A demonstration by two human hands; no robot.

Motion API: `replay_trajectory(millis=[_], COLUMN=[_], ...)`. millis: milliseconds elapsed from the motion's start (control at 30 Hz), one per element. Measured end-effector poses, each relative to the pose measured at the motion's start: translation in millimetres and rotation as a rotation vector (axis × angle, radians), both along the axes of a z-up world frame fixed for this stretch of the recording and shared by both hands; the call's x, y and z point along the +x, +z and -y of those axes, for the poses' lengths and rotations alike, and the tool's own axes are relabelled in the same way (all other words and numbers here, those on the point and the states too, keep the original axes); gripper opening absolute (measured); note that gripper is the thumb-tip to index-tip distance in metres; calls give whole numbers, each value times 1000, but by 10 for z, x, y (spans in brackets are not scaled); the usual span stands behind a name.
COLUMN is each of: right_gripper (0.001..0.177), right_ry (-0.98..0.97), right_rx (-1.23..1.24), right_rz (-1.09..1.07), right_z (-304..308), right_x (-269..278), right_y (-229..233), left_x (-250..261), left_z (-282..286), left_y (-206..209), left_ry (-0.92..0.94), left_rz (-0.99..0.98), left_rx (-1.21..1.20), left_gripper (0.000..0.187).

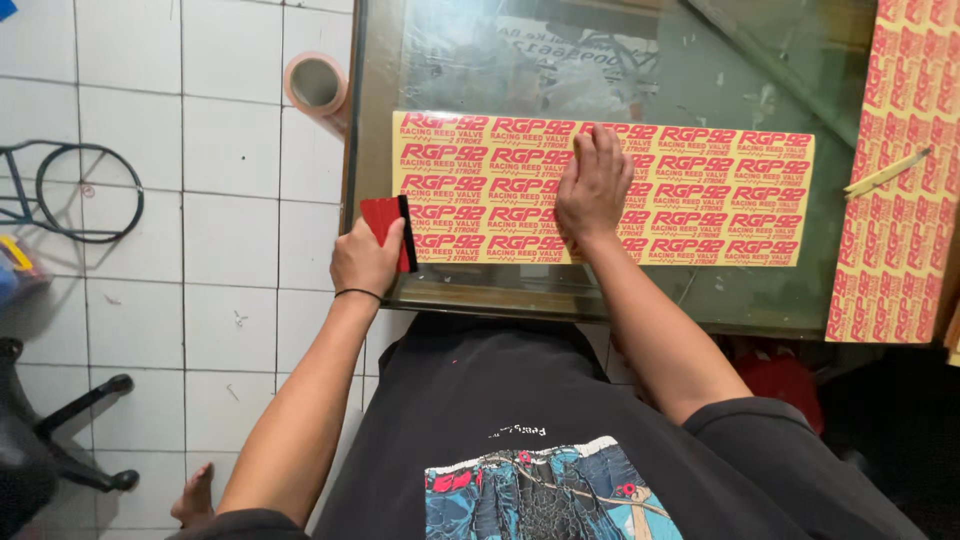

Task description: The person uses a metal ruler and a utility knife to cut a sheet of red and yellow stickers on a glass table. They then use a red squeegee to smooth the stickers and peel off a backing sheet.

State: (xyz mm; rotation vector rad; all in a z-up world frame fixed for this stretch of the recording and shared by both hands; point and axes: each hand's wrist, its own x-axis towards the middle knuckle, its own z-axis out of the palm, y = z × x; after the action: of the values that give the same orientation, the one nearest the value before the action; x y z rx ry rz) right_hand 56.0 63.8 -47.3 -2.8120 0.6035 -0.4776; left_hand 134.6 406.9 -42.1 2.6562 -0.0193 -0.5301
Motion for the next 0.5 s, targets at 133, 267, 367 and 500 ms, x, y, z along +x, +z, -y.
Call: replay_trajectory(millis=[133, 267, 367, 500], right_gripper=[24, 56, 86, 55], right_ry=[-43, 356, 448, 347], right_rx=[-69, 639, 1278, 982], right_rz=[73, 45, -146, -178], right_z=[-183, -721, -943, -593], right_x=[12, -65, -193, -322], right_y=[-10, 232, 561, 413], left_x=[-59, -246, -478, -623], left_z=[274, 793, 989, 1047], left_y=[223, 341, 833, 598], left_ry=[96, 110, -61, -255], left_rz=[33, -41, -41, 92], left_rx=[-198, -380, -536, -735], left_gripper=[43, 63, 74, 61])
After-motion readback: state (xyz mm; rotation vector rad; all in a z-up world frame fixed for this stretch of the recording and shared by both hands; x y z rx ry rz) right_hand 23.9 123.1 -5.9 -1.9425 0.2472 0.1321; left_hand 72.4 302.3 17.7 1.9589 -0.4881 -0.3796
